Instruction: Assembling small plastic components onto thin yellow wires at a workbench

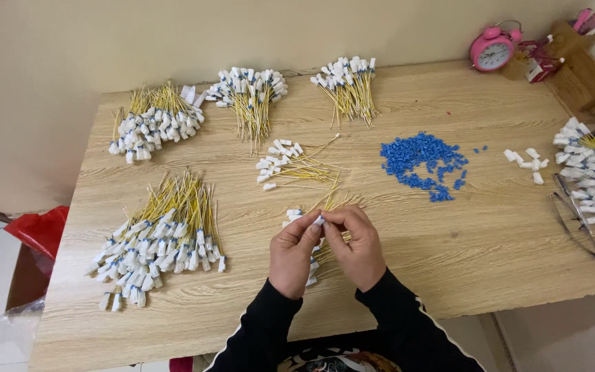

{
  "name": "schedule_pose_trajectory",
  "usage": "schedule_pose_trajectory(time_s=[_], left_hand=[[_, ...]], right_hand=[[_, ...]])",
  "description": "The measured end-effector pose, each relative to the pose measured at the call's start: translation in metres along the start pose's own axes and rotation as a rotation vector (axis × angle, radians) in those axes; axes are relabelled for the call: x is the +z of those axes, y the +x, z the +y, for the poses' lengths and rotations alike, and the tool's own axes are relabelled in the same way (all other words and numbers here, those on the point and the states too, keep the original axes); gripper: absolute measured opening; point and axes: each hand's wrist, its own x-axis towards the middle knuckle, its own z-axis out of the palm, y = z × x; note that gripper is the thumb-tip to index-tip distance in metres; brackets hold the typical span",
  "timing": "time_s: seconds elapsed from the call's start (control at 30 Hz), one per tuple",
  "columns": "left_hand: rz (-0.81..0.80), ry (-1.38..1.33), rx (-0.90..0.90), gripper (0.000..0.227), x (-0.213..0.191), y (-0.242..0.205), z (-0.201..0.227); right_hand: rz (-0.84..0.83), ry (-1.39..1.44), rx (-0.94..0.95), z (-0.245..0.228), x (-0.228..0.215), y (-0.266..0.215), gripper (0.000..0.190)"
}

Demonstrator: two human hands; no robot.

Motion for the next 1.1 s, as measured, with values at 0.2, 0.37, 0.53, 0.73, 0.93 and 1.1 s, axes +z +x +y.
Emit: schedule_pose_trajectory(time_s=[0.2, 0.37, 0.53, 0.73, 0.93, 1.1], left_hand=[[0.014, 0.099, 0.091, 0.027, 0.000, 0.007, -0.003], [0.013, 0.099, 0.100, 0.027, 0.006, 0.004, 0.006], [-0.016, 0.082, 0.098, 0.027, 0.007, 0.008, 0.006], [-0.022, 0.164, 0.179, 0.027, 0.011, 0.008, 0.012], [-0.031, 0.173, 0.174, 0.028, 0.013, 0.003, 0.018], [0.029, 0.000, -0.011, 0.027, 0.008, 0.006, 0.006]], right_hand=[[0.038, 0.007, 0.024, 0.007, 0.009, -0.005, 0.015], [0.030, -0.011, 0.067, 0.013, 0.008, -0.004, 0.015], [0.026, -0.011, 0.136, 0.019, 0.002, 0.006, 0.011], [0.031, 0.008, 0.167, 0.008, 0.003, 0.013, 0.008], [0.051, 0.133, 0.260, 0.022, 0.009, 0.007, 0.012], [0.067, 0.083, 0.164, -0.002, 0.007, 0.007, 0.015]])
